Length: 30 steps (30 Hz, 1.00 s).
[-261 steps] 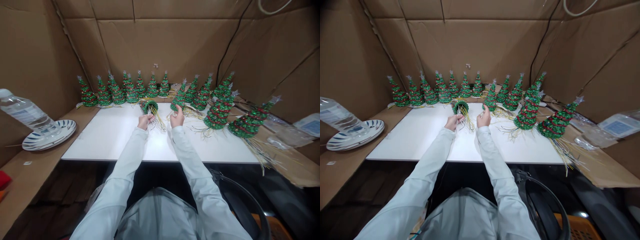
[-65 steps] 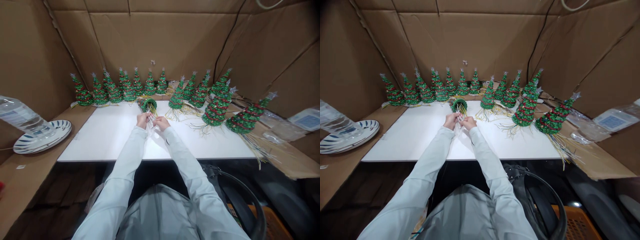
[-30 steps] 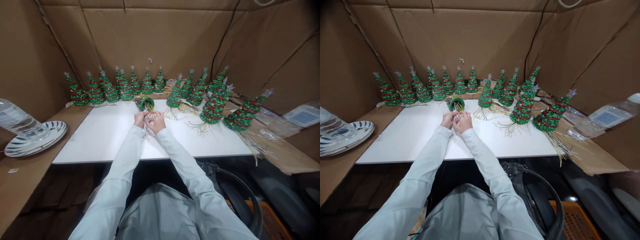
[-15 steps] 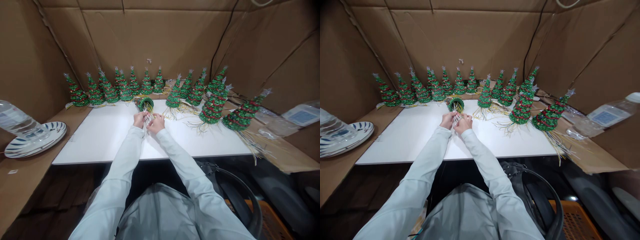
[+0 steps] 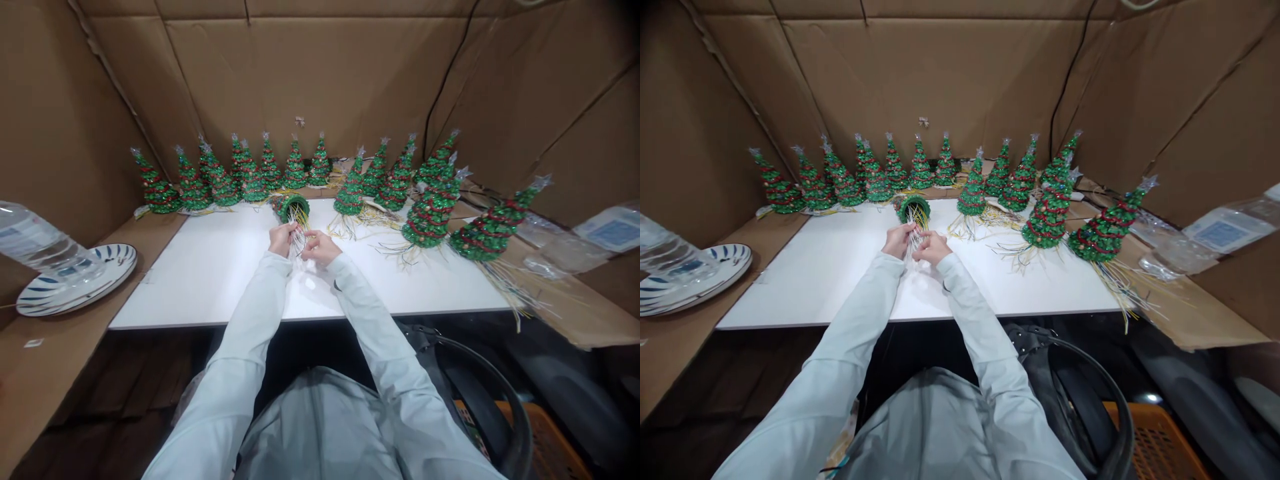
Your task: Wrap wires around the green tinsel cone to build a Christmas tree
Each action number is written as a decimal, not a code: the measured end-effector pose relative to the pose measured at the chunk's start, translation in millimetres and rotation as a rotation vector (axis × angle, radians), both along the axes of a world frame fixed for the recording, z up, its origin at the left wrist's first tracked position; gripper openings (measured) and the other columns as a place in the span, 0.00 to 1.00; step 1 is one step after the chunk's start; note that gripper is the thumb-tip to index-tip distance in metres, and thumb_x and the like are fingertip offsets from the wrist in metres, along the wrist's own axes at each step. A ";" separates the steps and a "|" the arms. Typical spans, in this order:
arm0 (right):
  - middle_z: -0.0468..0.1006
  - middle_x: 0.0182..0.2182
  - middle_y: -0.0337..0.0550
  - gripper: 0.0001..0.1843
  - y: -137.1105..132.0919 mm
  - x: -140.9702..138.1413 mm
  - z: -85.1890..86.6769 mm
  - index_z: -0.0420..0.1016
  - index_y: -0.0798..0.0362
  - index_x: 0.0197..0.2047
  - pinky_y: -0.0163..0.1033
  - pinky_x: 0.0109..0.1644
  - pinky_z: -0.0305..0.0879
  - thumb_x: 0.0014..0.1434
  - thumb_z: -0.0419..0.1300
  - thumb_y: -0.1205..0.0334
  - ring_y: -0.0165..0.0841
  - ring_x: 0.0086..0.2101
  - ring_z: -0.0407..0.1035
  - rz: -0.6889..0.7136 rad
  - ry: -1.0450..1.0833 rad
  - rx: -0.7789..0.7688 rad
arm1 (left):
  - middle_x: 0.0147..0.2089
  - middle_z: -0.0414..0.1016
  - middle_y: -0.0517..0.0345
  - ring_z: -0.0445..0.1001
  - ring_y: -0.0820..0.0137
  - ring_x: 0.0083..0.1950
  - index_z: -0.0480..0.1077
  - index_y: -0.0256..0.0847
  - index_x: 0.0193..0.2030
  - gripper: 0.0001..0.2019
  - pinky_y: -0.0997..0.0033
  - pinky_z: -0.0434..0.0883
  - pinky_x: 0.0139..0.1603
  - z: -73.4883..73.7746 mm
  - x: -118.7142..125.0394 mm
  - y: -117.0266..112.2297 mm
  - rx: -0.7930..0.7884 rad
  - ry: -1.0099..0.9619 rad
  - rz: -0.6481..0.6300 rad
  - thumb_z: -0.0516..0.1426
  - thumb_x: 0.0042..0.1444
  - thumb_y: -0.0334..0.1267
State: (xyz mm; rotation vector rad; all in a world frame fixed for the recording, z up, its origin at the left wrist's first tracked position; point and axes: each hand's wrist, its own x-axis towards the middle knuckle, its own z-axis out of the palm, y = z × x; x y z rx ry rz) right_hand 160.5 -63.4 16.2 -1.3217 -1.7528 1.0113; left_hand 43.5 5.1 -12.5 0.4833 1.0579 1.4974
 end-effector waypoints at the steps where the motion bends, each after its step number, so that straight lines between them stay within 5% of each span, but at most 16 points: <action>1: 0.72 0.40 0.40 0.04 1.6 4.3 0.9 0.70 0.53 0.13 0.39 0.53 0.56 0.32 0.62 0.69 0.36 0.48 0.61 0.060 0.090 0.004 | 0.19 0.69 0.56 0.70 0.74 0.22 0.68 0.30 0.22 0.05 0.74 0.70 0.28 -0.2 -0.2 -0.3 -0.007 0.008 -0.008 0.57 0.43 0.20; 3: 0.74 0.36 0.41 0.02 6.7 13.4 1.0 0.72 0.54 0.16 0.38 0.50 0.59 0.37 0.60 0.66 0.35 0.45 0.64 0.012 0.276 0.034 | 0.20 0.70 0.55 0.70 0.74 0.22 0.68 0.30 0.22 0.05 0.75 0.69 0.29 -1.2 -0.7 -0.6 0.001 0.013 -0.018 0.57 0.43 0.20; 5: 0.73 0.35 0.43 0.08 12.4 21.6 -1.3 0.75 0.56 0.25 0.39 0.46 0.61 0.43 0.56 0.62 0.34 0.40 0.66 -0.284 0.375 0.073 | 0.21 0.70 0.54 0.70 0.74 0.23 0.68 0.29 0.22 0.04 0.75 0.69 0.30 -2.3 -1.3 -1.0 0.029 0.009 -0.024 0.57 0.42 0.20; 7: 0.72 0.38 0.45 0.14 15.7 26.2 -4.6 0.74 0.57 0.35 0.40 0.44 0.61 0.49 0.51 0.63 0.34 0.39 0.66 -0.612 0.328 0.163 | 0.21 0.70 0.54 0.70 0.74 0.23 0.69 0.29 0.22 0.04 0.75 0.70 0.31 -3.2 -1.7 -1.3 0.054 0.009 -0.038 0.58 0.42 0.21; 9: 0.70 0.41 0.47 0.18 14.3 24.2 -7.3 0.72 0.56 0.43 0.42 0.48 0.58 0.52 0.47 0.68 0.34 0.42 0.63 -0.764 0.166 0.320 | 0.20 0.70 0.54 0.70 0.75 0.23 0.69 0.29 0.22 0.04 0.75 0.70 0.31 -3.4 -2.2 -1.5 0.064 0.008 -0.049 0.57 0.43 0.21; 12: 0.68 0.42 0.47 0.17 4.4 6.5 -8.7 0.74 0.53 0.40 0.44 0.53 0.52 0.54 0.46 0.70 0.37 0.47 0.58 -0.610 -0.135 0.497 | 0.20 0.70 0.56 0.71 0.75 0.24 0.68 0.29 0.22 0.04 0.76 0.69 0.31 -2.9 -3.2 -2.0 0.064 0.008 -0.064 0.58 0.42 0.20; 16: 0.65 0.47 0.46 0.10 -11.8 -26.1 -9.6 0.76 0.52 0.32 0.47 0.55 0.48 0.50 0.54 0.62 0.42 0.50 0.51 -0.297 -0.419 0.495 | 0.19 0.70 0.56 0.68 0.76 0.21 0.69 0.30 0.23 0.03 0.76 0.67 0.26 -2.1 -4.8 -3.7 0.067 0.060 -0.097 0.58 0.42 0.22; 22: 0.57 0.54 0.47 0.16 -17.4 -37.6 -14.3 0.76 0.52 0.34 0.51 0.55 0.46 0.44 0.59 0.52 0.48 0.51 0.45 -0.261 -0.622 0.334 | 0.20 0.70 0.56 0.69 0.75 0.22 0.68 0.30 0.23 0.03 0.75 0.68 0.27 -3.1 -5.1 -4.1 0.089 0.019 -0.126 0.58 0.42 0.22; 30: 0.50 0.59 0.42 0.14 -14.9 -40.6 -21.0 0.76 0.52 0.32 0.50 0.55 0.46 0.42 0.60 0.53 0.48 0.53 0.43 -0.225 -0.608 0.254 | 0.20 0.69 0.56 0.68 0.76 0.21 0.68 0.30 0.22 0.05 0.75 0.68 0.28 -5.3 -4.7 -1.4 0.102 0.016 -0.119 0.57 0.44 0.21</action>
